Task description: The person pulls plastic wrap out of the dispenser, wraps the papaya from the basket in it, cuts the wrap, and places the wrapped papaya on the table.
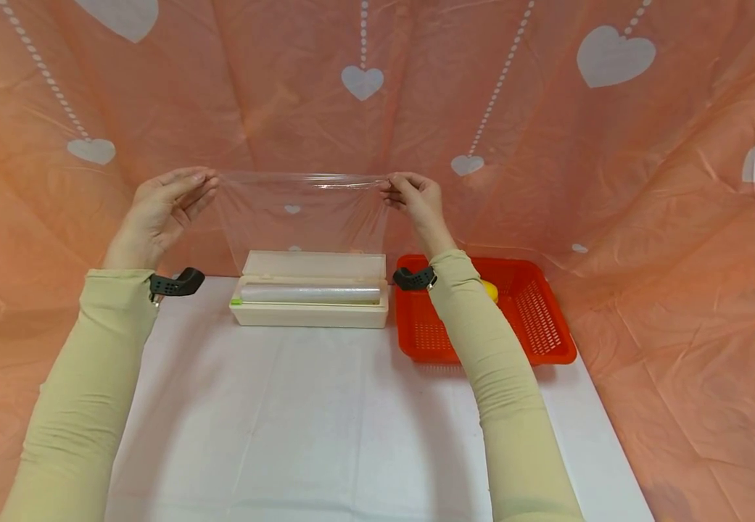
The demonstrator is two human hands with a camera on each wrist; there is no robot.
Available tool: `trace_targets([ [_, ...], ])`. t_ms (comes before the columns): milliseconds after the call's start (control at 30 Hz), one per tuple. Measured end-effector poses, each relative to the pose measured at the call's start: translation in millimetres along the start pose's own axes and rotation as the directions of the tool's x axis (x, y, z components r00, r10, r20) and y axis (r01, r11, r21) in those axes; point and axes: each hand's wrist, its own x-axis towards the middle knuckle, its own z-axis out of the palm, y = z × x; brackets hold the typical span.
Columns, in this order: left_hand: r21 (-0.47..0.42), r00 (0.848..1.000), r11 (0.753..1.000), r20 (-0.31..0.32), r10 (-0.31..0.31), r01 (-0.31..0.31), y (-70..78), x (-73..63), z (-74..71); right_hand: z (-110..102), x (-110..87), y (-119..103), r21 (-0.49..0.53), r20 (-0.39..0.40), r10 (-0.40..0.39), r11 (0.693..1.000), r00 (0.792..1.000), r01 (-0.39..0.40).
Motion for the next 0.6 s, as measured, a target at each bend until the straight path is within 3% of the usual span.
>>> trace_targets([
  [600, -0.053, 1.000, 0.999, 0.001, -0.001, 0.001, 3.3, 0.5, 8.2, -0.3, 3.2, -4.0, -0.001, 0.001, -0.034, 0.999, 0.999, 0.034],
])
